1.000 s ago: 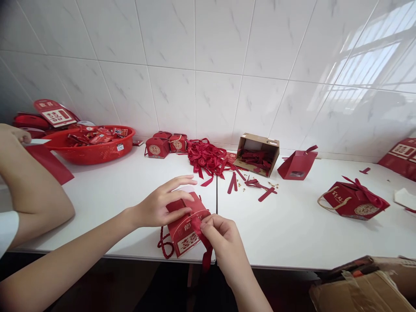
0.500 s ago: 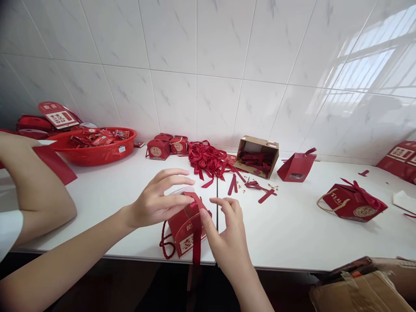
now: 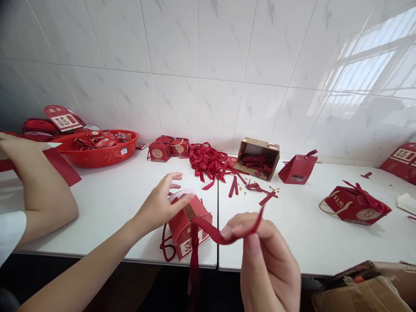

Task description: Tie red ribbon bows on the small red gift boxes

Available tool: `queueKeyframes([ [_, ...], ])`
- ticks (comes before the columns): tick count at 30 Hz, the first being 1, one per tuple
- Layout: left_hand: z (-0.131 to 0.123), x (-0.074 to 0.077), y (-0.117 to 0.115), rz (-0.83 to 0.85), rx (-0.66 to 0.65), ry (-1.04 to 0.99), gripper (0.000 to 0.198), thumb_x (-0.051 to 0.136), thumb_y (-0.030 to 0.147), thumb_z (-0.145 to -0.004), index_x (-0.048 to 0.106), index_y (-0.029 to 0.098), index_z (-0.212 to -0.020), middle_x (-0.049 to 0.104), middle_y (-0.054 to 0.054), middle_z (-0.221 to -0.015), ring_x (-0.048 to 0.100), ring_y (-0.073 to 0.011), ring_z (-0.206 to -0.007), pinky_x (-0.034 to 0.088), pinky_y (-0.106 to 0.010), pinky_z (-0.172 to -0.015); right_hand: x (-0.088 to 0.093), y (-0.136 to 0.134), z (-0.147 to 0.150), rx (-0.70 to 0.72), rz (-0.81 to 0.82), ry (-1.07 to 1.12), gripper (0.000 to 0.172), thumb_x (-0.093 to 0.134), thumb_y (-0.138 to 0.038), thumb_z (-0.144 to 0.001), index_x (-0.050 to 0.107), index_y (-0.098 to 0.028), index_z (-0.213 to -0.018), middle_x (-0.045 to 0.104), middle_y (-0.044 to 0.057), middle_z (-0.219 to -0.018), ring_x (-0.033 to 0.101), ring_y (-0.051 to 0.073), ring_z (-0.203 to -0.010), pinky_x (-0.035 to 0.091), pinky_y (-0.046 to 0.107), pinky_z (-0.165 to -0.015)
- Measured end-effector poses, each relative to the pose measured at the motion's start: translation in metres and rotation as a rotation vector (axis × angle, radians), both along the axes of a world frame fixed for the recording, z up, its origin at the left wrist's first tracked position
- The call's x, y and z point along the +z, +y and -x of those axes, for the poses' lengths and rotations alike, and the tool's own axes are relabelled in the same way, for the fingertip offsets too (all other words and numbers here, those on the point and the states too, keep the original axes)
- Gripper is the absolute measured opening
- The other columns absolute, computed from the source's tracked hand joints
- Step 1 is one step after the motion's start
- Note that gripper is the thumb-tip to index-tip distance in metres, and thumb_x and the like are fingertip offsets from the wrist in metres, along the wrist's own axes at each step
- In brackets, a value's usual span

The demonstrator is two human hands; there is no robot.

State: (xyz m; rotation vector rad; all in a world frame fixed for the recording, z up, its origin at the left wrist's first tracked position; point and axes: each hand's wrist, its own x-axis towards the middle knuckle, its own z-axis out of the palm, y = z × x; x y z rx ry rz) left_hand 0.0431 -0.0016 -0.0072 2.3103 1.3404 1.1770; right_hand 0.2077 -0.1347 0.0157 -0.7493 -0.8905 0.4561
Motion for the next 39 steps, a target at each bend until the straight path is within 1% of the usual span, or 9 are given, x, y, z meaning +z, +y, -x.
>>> queueKeyframes([
  [3, -0.003, -0.009, -0.001, 0.003, 0.000, 0.029, 0.053, 0.061, 0.047, -0.075, 0.041, 0.027, -0.120, 0.056, -0.008, -0.117, 0.063, -0.0247, -0.092, 0.054, -0.035, -0.068, -0.001, -0.009, 0.004, -0.050, -0.028, 0.089, 0.017, 0.061, -0.038, -0.081, 0.064, -0.024, -0.070, 0.053, 0.003, -0.067, 0.052, 0.017, -0.069, 0.044, 0.033, -0.067],
  [8, -0.010, -0.009, -0.008, -0.018, 0.075, 0.115, 0.054, 0.060, 0.038, -0.075, 0.036, 0.029, -0.123, 0.055, -0.005, -0.122, 0.063, -0.0259, -0.094, 0.053, -0.037, -0.070, -0.014, -0.001, 0.012, -0.016, -0.006, 0.197, 0.018, 0.060, -0.041, -0.080, 0.063, -0.026, -0.071, 0.053, 0.003, -0.072, 0.053, 0.017, -0.072, 0.047, 0.033, -0.068],
  [12, -0.016, -0.012, -0.010, -0.112, 0.099, 0.208, 0.061, 0.060, 0.034, -0.075, 0.031, 0.028, -0.128, 0.050, -0.008, -0.127, 0.061, -0.0274, -0.096, 0.052, -0.036, -0.067, -0.023, 0.021, 0.026, 0.150, 0.049, 0.244, 0.019, 0.053, -0.039, -0.085, 0.059, -0.023, -0.077, 0.055, 0.002, -0.081, 0.055, 0.015, -0.074, 0.049, 0.033, -0.070],
  [16, -0.016, -0.012, -0.009, -0.078, 0.081, 0.212, 0.062, 0.060, 0.035, -0.075, 0.031, 0.027, -0.129, 0.048, -0.010, -0.129, 0.058, -0.0297, -0.102, 0.052, -0.038, -0.069, -0.028, 0.051, 0.038, 0.400, 0.192, 0.280, 0.023, 0.053, -0.043, -0.084, 0.052, -0.021, -0.079, 0.054, 0.001, -0.077, 0.053, 0.012, -0.069, 0.047, 0.028, -0.066],
  [21, 0.003, -0.003, -0.008, 0.239, -0.079, -0.090, 0.046, 0.053, 0.034, -0.082, 0.036, 0.027, -0.125, 0.054, -0.008, -0.118, 0.062, -0.0176, -0.079, 0.052, -0.035, -0.071, -0.039, 0.082, 0.031, 0.644, 0.414, 0.089, 0.026, 0.058, -0.044, -0.079, 0.051, -0.019, -0.075, 0.049, -0.003, -0.065, 0.042, 0.009, -0.056, 0.036, 0.021, -0.054],
  [23, 0.011, -0.002, -0.010, 0.398, -0.144, -0.231, 0.045, 0.053, 0.039, -0.082, 0.037, 0.025, -0.122, 0.055, -0.009, -0.115, 0.059, -0.0128, -0.070, 0.051, -0.031, -0.067, -0.037, 0.087, 0.024, 0.686, 0.509, -0.039, 0.024, 0.059, -0.041, -0.076, 0.052, -0.018, -0.070, 0.048, -0.004, -0.062, 0.040, 0.009, -0.055, 0.033, 0.021, -0.054],
  [25, 0.017, -0.002, -0.012, 0.497, -0.186, -0.328, 0.044, 0.055, 0.040, -0.081, 0.039, 0.023, -0.118, 0.055, -0.009, -0.112, 0.058, -0.0124, -0.074, 0.050, -0.030, -0.069, -0.032, 0.089, 0.018, 0.690, 0.582, -0.180, 0.024, 0.058, -0.037, -0.075, 0.051, -0.017, -0.064, 0.049, -0.003, -0.062, 0.041, 0.009, -0.056, 0.032, 0.022, -0.055],
  [30, 0.022, -0.007, -0.019, 0.568, -0.220, -0.398, 0.042, 0.060, 0.036, -0.078, 0.044, 0.021, -0.114, 0.055, -0.008, -0.110, 0.057, -0.0165, -0.092, 0.048, -0.030, -0.080, -0.020, 0.091, 0.014, 0.701, 0.677, -0.411, 0.020, 0.054, -0.031, -0.072, 0.053, -0.017, -0.059, 0.049, -0.001, -0.061, 0.044, 0.010, -0.056, 0.032, 0.023, -0.054],
  [39, 0.024, -0.006, -0.027, 0.588, -0.265, -0.379, 0.039, 0.059, 0.029, -0.079, 0.043, 0.024, -0.115, 0.049, -0.006, -0.116, 0.054, -0.0154, -0.093, 0.050, -0.028, -0.075, -0.015, 0.096, 0.012, 0.763, 0.767, -0.432, 0.015, 0.051, -0.028, -0.070, 0.051, -0.016, -0.062, 0.050, -0.001, -0.068, 0.045, 0.009, -0.054, 0.035, 0.024, -0.052],
])
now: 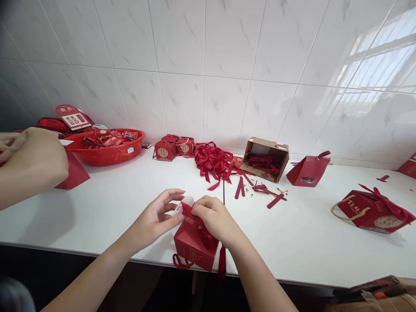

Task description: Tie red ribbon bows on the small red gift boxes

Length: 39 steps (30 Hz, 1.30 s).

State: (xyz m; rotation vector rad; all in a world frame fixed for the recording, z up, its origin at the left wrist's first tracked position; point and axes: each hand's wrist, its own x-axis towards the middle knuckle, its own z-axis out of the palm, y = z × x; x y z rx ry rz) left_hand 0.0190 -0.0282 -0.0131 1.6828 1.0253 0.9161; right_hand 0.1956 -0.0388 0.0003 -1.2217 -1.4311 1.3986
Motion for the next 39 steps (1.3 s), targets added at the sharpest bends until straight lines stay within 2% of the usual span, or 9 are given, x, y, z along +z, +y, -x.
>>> queueKeyframes([
  [13, 0.000, -0.003, -0.001, -0.007, -0.022, -0.016, 0.038, 0.057, 0.033, -0.082, 0.043, 0.024, -0.116, 0.048, -0.008, -0.120, 0.054, -0.0187, -0.099, 0.050, -0.031, -0.077, 0.000, 0.005, 0.000, 0.031, 0.048, 0.024, 0.010, 0.048, -0.022, -0.067, 0.052, -0.015, -0.061, 0.052, -0.001, -0.064, 0.049, 0.010, -0.053, 0.040, 0.024, -0.054],
  [29, -0.003, 0.001, -0.005, -0.012, -0.015, -0.004, 0.038, 0.058, 0.034, -0.080, 0.045, 0.024, -0.115, 0.047, -0.008, -0.120, 0.052, -0.0181, -0.099, 0.050, -0.029, -0.074, -0.002, 0.007, -0.006, 0.068, 0.034, 0.025, 0.012, 0.049, -0.025, -0.070, 0.054, -0.016, -0.064, 0.052, -0.001, -0.063, 0.048, 0.009, -0.050, 0.039, 0.023, -0.051],
  [39, -0.006, 0.002, -0.010, -0.021, 0.002, -0.013, 0.042, 0.062, 0.037, -0.078, 0.046, 0.024, -0.114, 0.049, -0.008, -0.118, 0.054, -0.0187, -0.097, 0.051, -0.027, -0.072, 0.004, 0.006, -0.005, 0.074, 0.038, 0.039, 0.013, 0.049, -0.024, -0.070, 0.054, -0.016, -0.061, 0.054, -0.001, -0.062, 0.047, 0.009, -0.050, 0.040, 0.022, -0.049],
])
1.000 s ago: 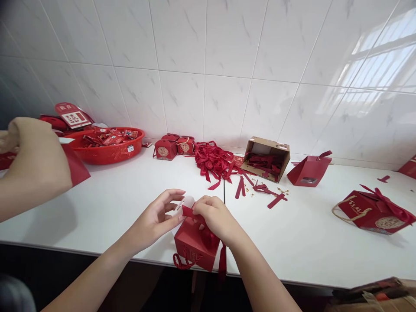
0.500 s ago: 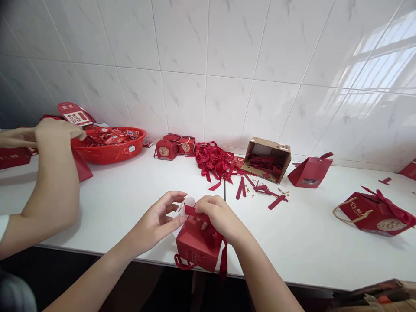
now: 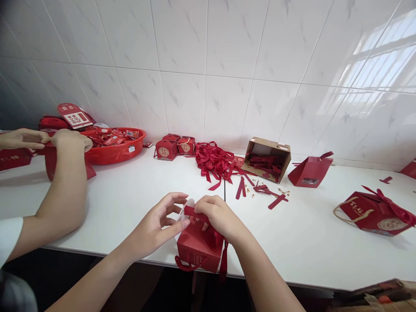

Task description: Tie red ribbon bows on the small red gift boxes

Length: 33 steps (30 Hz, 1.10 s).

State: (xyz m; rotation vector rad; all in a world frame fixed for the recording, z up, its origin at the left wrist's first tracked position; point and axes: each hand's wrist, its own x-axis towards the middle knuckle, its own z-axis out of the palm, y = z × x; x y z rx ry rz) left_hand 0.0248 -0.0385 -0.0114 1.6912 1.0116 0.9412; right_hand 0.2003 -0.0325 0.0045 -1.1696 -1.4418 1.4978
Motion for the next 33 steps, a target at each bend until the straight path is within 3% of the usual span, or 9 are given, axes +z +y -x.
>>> queueKeyframes([
  [5, -0.003, 0.003, 0.007, 0.084, 0.019, -0.075, 0.029, 0.043, 0.048, -0.086, 0.051, 0.020, -0.091, 0.053, -0.003, -0.092, 0.053, -0.0151, -0.082, 0.049, -0.026, -0.065, 0.004, -0.001, 0.003, 0.004, -0.004, -0.043, 0.015, 0.049, -0.024, -0.071, 0.054, -0.015, -0.060, 0.055, 0.000, -0.063, 0.047, 0.009, -0.051, 0.040, 0.022, -0.051],
  [8, -0.005, 0.006, 0.013, 0.093, -0.031, -0.063, 0.027, 0.045, 0.043, -0.086, 0.049, 0.019, -0.076, 0.049, 0.001, -0.076, 0.050, -0.0128, -0.074, 0.046, -0.024, -0.064, 0.003, -0.002, 0.005, 0.006, -0.030, -0.110, 0.016, 0.050, -0.027, -0.073, 0.054, -0.016, -0.062, 0.054, 0.000, -0.064, 0.047, 0.009, -0.051, 0.040, 0.023, -0.051],
  [12, 0.002, 0.004, 0.021, 0.018, -0.042, -0.016, 0.020, 0.049, 0.035, -0.083, 0.051, 0.018, -0.072, 0.051, 0.001, -0.073, 0.049, -0.0134, -0.071, 0.044, -0.024, -0.065, 0.002, -0.007, 0.001, -0.097, -0.234, -0.236, 0.020, 0.056, -0.033, -0.075, 0.059, -0.016, -0.063, 0.056, 0.003, -0.073, 0.053, 0.012, -0.063, 0.042, 0.025, -0.057],
  [17, 0.044, -0.015, 0.036, -0.199, 0.222, 0.409, 0.016, 0.053, 0.034, -0.077, 0.056, 0.020, -0.070, 0.059, -0.003, -0.080, 0.055, -0.0198, -0.077, 0.042, -0.029, -0.068, -0.005, -0.035, -0.032, -0.463, -0.523, -0.128, 0.016, 0.058, -0.038, -0.079, 0.061, -0.022, -0.081, 0.058, 0.006, -0.094, 0.054, 0.019, -0.090, 0.047, 0.029, -0.074],
  [21, 0.069, -0.030, 0.044, -0.234, 0.318, 0.716, 0.017, 0.057, 0.035, -0.072, 0.056, 0.021, -0.063, 0.059, -0.005, -0.079, 0.055, -0.0265, -0.083, 0.041, -0.032, -0.070, -0.030, -0.054, -0.064, -0.596, -0.394, -0.245, 0.025, 0.053, -0.046, -0.082, 0.059, -0.021, -0.082, 0.059, 0.006, -0.089, 0.054, 0.022, -0.089, 0.047, 0.035, -0.078],
  [24, 0.055, -0.028, 0.041, -0.226, 0.268, 0.453, 0.022, 0.053, 0.043, -0.077, 0.058, 0.022, -0.079, 0.060, -0.005, -0.090, 0.054, -0.0251, -0.093, 0.041, -0.031, -0.077, -0.048, -0.056, -0.068, -0.513, -0.281, -0.274, 0.036, 0.046, -0.053, -0.084, 0.059, -0.020, -0.084, 0.061, 0.007, -0.088, 0.055, 0.023, -0.088, 0.046, 0.036, -0.075],
  [27, 0.023, -0.019, 0.031, -0.111, 0.114, 0.149, 0.028, 0.044, 0.047, -0.085, 0.054, 0.020, -0.084, 0.057, -0.003, -0.088, 0.053, -0.0189, -0.086, 0.042, -0.028, -0.076, -0.052, -0.054, -0.054, -0.402, -0.259, -0.214, 0.038, 0.044, -0.055, -0.084, 0.057, -0.020, -0.084, 0.061, 0.006, -0.090, 0.055, 0.021, -0.087, 0.045, 0.032, -0.074],
  [30, -0.004, -0.011, 0.023, -0.006, -0.017, -0.003, 0.027, 0.046, 0.046, -0.085, 0.048, 0.020, -0.083, 0.050, 0.001, -0.079, 0.048, -0.0127, -0.070, 0.041, -0.024, -0.066, -0.049, -0.050, -0.038, -0.396, -0.223, -0.142, 0.037, 0.048, -0.057, -0.081, 0.052, -0.020, -0.082, 0.058, 0.004, -0.085, 0.054, 0.018, -0.078, 0.044, 0.029, -0.069],
  [33, -0.014, -0.010, 0.021, 0.029, -0.032, -0.073, 0.026, 0.050, 0.045, -0.083, 0.044, 0.019, -0.080, 0.045, 0.003, -0.074, 0.044, -0.0102, -0.065, 0.038, -0.022, -0.060, -0.048, -0.046, -0.030, -0.426, -0.177, -0.073, 0.041, 0.052, -0.060, -0.077, 0.045, -0.020, -0.077, 0.052, 0.002, -0.076, 0.050, 0.015, -0.069, 0.043, 0.027, -0.062],
])
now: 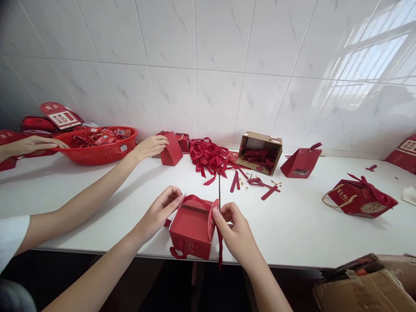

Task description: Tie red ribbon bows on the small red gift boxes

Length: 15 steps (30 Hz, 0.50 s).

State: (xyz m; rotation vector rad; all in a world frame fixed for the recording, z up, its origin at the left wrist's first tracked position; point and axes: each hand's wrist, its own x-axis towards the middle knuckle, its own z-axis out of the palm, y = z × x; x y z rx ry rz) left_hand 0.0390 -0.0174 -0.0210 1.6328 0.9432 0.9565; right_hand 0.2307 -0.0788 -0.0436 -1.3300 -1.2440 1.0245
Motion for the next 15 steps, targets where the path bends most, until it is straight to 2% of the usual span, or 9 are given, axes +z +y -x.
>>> queueKeyframes([
  [3, -0.0006, 0.0001, 0.0009, 0.038, -0.030, -0.027, 0.028, 0.052, 0.045, -0.082, 0.042, 0.019, -0.078, 0.044, 0.004, -0.071, 0.043, -0.0098, -0.063, 0.038, -0.022, -0.058, -0.0004, 0.0028, 0.0017, 0.025, 0.019, 0.150, 0.043, 0.054, -0.062, -0.074, 0.041, -0.021, -0.082, 0.049, -0.001, -0.074, 0.047, 0.012, -0.061, 0.042, 0.025, -0.056],
  [6, 0.0005, 0.0014, 0.0004, 0.093, -0.073, -0.056, 0.028, 0.052, 0.045, -0.082, 0.039, 0.020, -0.079, 0.044, 0.004, -0.072, 0.042, -0.0083, -0.060, 0.037, -0.021, -0.055, 0.0007, 0.0044, 0.0021, 0.060, 0.011, 0.225, 0.046, 0.055, -0.060, -0.075, 0.041, -0.025, -0.101, 0.044, -0.006, -0.071, 0.041, 0.007, -0.048, 0.037, 0.021, -0.045],
  [8, 0.0005, 0.0027, -0.0007, 0.101, -0.081, -0.070, 0.029, 0.053, 0.045, -0.081, 0.038, 0.020, -0.079, 0.043, 0.005, -0.072, 0.040, -0.0073, -0.057, 0.036, -0.020, -0.053, 0.0014, 0.0054, 0.0012, 0.090, 0.011, 0.217, 0.046, 0.055, -0.057, -0.077, 0.041, -0.028, -0.109, 0.039, -0.008, -0.069, 0.032, 0.004, -0.041, 0.028, 0.018, -0.039],
  [11, -0.0005, 0.0050, -0.0023, 0.099, -0.082, -0.053, 0.029, 0.054, 0.043, -0.082, 0.037, 0.021, -0.076, 0.041, 0.006, -0.066, 0.038, -0.0068, -0.053, 0.034, -0.020, -0.051, 0.0022, 0.0069, -0.0020, 0.120, 0.008, 0.187, 0.043, 0.054, -0.055, -0.078, 0.044, -0.028, -0.110, 0.036, -0.008, -0.068, 0.023, 0.003, -0.041, 0.018, 0.017, -0.036],
  [15, -0.0030, 0.0088, -0.0025, 0.083, -0.081, 0.000, 0.029, 0.055, 0.041, -0.081, 0.038, 0.020, -0.072, 0.042, 0.006, -0.063, 0.037, -0.0067, -0.052, 0.032, -0.019, -0.049, 0.0058, 0.0079, -0.0061, 0.116, -0.020, 0.101, 0.042, 0.054, -0.052, -0.079, 0.046, -0.024, -0.109, 0.039, -0.007, -0.067, 0.027, 0.003, -0.044, 0.020, 0.018, -0.040],
])
